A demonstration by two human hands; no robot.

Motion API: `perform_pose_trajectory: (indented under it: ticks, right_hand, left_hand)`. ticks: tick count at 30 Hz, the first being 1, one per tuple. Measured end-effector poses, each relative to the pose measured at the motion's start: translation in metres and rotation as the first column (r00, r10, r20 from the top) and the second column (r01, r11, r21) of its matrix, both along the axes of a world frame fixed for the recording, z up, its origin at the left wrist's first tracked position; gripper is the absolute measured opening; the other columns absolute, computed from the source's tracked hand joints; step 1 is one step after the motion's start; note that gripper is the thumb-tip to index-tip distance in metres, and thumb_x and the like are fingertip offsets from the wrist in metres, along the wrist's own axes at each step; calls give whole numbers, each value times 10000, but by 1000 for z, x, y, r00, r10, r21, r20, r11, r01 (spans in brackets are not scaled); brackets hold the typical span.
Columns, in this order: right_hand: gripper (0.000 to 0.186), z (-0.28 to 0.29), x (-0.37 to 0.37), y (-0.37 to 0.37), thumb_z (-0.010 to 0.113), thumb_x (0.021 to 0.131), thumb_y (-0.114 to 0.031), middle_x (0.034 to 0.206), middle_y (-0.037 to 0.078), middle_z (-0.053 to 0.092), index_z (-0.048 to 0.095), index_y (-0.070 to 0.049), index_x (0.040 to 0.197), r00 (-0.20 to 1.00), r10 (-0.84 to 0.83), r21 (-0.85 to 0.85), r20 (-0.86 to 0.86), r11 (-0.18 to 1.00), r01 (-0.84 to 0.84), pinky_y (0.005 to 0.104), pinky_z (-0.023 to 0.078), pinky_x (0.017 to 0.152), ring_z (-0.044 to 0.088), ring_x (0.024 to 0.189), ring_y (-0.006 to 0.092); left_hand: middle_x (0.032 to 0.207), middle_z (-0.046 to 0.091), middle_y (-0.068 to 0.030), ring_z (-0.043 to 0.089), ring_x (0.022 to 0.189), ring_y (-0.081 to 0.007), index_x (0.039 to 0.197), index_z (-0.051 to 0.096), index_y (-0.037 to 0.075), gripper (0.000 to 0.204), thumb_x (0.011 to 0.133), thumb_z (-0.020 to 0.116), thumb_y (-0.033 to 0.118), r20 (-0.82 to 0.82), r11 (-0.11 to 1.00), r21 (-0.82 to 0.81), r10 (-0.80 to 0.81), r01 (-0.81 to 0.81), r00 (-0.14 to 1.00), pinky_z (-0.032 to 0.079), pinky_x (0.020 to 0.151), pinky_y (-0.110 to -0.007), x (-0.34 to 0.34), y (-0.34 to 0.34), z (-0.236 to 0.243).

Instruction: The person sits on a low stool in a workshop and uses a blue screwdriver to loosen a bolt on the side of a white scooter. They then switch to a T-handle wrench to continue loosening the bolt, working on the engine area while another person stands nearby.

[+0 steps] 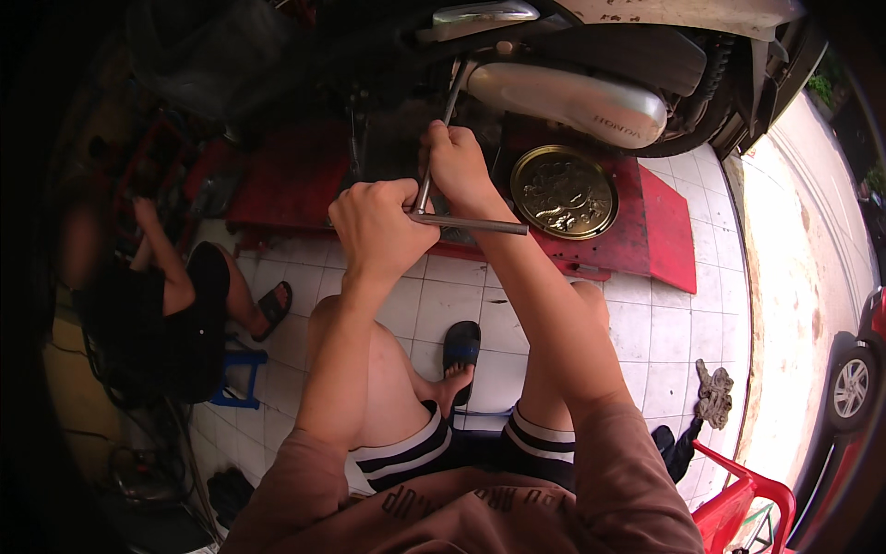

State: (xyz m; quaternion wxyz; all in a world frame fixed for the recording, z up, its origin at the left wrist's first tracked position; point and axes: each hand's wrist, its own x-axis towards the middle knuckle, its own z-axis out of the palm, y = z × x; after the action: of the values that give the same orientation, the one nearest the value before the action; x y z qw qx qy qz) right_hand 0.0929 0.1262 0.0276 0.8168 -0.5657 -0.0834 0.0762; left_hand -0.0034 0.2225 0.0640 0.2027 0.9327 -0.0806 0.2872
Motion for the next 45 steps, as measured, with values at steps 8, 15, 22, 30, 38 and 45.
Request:
perform_pose_trajectory:
  ticks: [8, 15, 22, 30, 38, 45]
  right_hand:
    - [304, 13, -5, -2, 501, 965, -311, 627, -7, 477, 548, -32, 856, 972, 197, 80, -126, 979, -188, 237, 357, 487, 447, 532, 75]
    - [280, -35, -6, -17, 599, 934, -322, 683, -41, 478, 529, -51, 918, 844, 506, 250, 175, 807, -535, 127, 341, 490, 451, 569, 12]
    - [222, -21, -11, -14, 598, 937, -242, 639, -39, 479, 571, -22, 950, 762, 615, 486, 201, 613, -623, 166, 273, 472, 353, 517, 20]
    - [221, -20, 0, -12, 573, 951, -246, 594, -41, 431, 553, -27, 937, 747, 619, 460, 242, 605, -650, 201, 238, 482, 304, 484, 35]
    - [251, -23, -1, -13, 584, 942, -285, 601, -50, 400, 546, -39, 912, 791, 567, 467, 231, 648, -601, 197, 222, 458, 282, 473, 32]
    - [232, -23, 1, -16, 581, 945, -259, 616, -42, 401, 539, -32, 933, 815, 541, 491, 207, 663, -565, 198, 227, 460, 289, 482, 28]
  left_hand:
    - [446, 242, 36, 215, 411, -91, 525, 254, 150, 423, 885, 471, 103, -60, 0, -997, -596, -75, 801, 184, 439, -291, 12, -16, -23]
    - [698, 599, -83, 592, 668, -199, 754, 568, 43, 417, 922, 424, 396, -16, -369, -857, -680, -361, 733, 449, 726, -279, -10, -49, -1]
    - [733, 652, -83, 602, 564, -160, 1333, 450, -31, 555, 842, 613, 173, -224, 886, -378, -369, 269, 902, 471, 538, -280, -48, -14, -2]
    - [508, 550, -103, 585, 460, -197, 1410, 231, -126, 748, 832, 636, 121, -337, 892, -449, -122, -46, 934, 452, 495, -304, -71, -3, -13]
    - [551, 556, -47, 511, 470, -69, 1432, 177, -102, 783, 857, 649, 142, -255, 680, -725, -115, -111, 960, 395, 467, -225, -69, -12, -9]
    - [493, 513, -18, 496, 461, -65, 1382, 254, -156, 692, 878, 625, 139, -197, 580, -809, -117, -94, 973, 416, 506, -213, -73, -21, -11]
